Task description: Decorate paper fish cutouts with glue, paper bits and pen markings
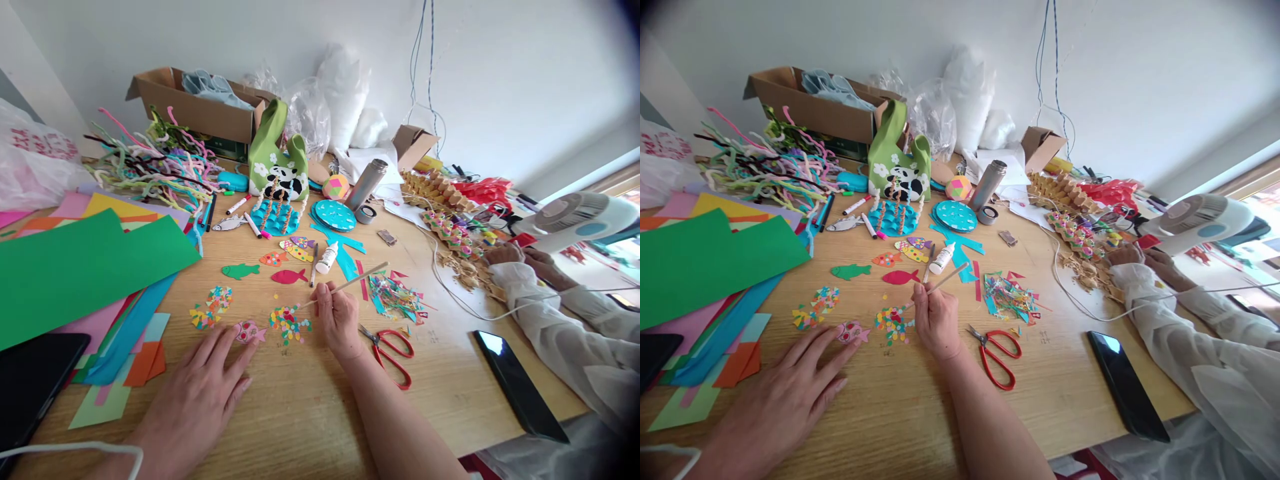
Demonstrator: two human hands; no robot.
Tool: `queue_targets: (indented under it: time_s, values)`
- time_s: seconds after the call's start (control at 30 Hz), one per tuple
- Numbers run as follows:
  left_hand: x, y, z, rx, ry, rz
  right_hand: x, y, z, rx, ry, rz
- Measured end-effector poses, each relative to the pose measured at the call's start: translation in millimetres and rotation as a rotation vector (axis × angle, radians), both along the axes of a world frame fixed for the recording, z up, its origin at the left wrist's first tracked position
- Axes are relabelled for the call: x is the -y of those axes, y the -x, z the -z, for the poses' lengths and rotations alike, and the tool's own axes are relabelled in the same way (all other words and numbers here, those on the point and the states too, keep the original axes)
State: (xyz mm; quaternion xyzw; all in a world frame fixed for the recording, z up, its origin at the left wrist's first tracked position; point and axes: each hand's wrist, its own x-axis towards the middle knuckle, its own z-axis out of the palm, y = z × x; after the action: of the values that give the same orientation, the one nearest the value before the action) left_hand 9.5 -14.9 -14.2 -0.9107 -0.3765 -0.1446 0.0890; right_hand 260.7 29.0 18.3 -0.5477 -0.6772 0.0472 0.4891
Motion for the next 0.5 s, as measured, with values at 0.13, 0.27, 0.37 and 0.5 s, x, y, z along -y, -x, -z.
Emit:
queue_targets:
  time_s: [0.13,0.27,0.37,0.5]
  values:
    - [-1,0,1.0,0.018,0.003,-0.001,-3,-3,2.6,0.004,0.036,0.021]
    - [-1,0,0.3,0.008,-0.012,0.001,-4,-1,8.1,0.017,0.074,-0.005]
    - [-2,-1,-0.3,0.002,-0.006,-0.007,-4,-1,11.9,0.019,0.086,-0.023]
    - [-1,-1,0.1,-0.011,0.018,-0.018,-4,-2,14.9,0.039,0.117,-0.048]
